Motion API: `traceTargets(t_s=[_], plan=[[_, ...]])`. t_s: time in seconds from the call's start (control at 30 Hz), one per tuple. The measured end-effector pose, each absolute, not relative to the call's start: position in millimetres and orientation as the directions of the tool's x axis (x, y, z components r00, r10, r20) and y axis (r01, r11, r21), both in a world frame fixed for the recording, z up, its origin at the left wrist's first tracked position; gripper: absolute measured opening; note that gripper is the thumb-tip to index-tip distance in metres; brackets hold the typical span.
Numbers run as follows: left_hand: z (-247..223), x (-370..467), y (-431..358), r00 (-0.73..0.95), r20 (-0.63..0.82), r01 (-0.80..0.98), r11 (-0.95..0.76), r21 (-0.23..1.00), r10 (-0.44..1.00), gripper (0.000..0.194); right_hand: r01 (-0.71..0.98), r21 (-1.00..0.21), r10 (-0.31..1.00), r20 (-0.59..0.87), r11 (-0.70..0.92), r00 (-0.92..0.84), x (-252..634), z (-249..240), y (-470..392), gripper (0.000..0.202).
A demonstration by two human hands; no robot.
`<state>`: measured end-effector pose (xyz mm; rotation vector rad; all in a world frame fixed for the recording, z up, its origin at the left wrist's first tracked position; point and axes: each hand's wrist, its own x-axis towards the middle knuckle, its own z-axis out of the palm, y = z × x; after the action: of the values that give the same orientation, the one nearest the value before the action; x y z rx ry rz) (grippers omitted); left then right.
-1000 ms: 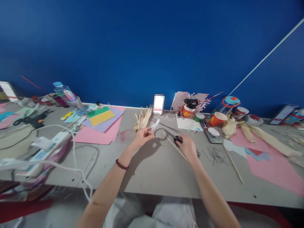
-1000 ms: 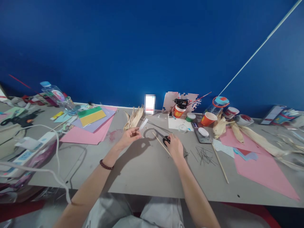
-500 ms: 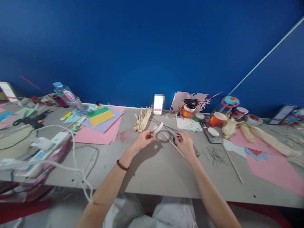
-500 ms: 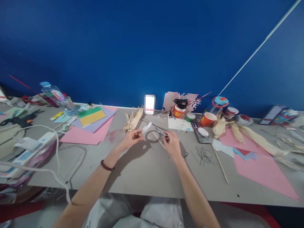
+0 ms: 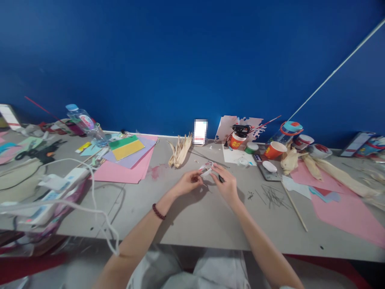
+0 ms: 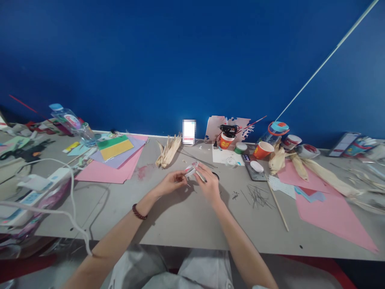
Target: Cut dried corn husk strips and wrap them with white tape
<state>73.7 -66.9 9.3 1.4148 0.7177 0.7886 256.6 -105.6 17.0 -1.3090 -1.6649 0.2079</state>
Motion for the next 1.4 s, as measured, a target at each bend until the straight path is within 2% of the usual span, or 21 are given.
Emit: traceTargets(t_s=[0.2,0.43,0.77,0.97,1.03,1.1,1.23,1.4], plan=[[7.7,72.5,-67.9,0.557,0.048,0.009,-0.064,0.998,0.829,0.041,0.517,-0.769,0.85,0.508,0.375,0.139,253.8,19.2,-106.1,0.018],[11.4,72.4,-70.2,0.575,0.103,0.06,-0.167,0.984,0.811,0.036,0.473,-0.829,0.897,0.413,0.299,0.158,257.0,18.2,-105.7,0.018],[19.4,76.9,-77.3,0.577,0.1,0.056,-0.161,0.985,0.811,0.038,0.628,-0.679,0.848,0.527,0.379,0.058,258.2,16.6,-107.3,0.014],[18.2,75.1,-77.3,0.578,0.021,0.079,-0.082,0.994,0.815,0.034,0.732,-0.531,0.801,0.598,0.427,-0.033,255.4,14.3,-108.8,0.016],[17.1,74.7,-76.7,0.573,-0.002,0.094,-0.063,0.994,0.819,0.03,0.756,-0.52,0.787,0.617,0.397,0.011,259.0,14.9,-108.0,0.016],[18.0,75.1,-76.3,0.554,-0.02,0.082,-0.03,0.996,0.832,0.025,0.754,-0.571,0.78,0.613,0.325,0.129,266.3,15.6,-106.6,0.016],[25.8,75.1,-75.9,0.485,-0.036,0.001,0.041,0.999,0.874,0.026,0.547,-0.793,0.802,0.498,0.268,0.329,281.1,17.3,-104.1,0.019],[23.0,70.6,-70.7,0.456,-0.012,-0.038,0.033,0.999,0.89,0.04,0.149,-0.95,0.885,0.311,0.276,0.345,285.1,16.4,-98.8,0.023]])
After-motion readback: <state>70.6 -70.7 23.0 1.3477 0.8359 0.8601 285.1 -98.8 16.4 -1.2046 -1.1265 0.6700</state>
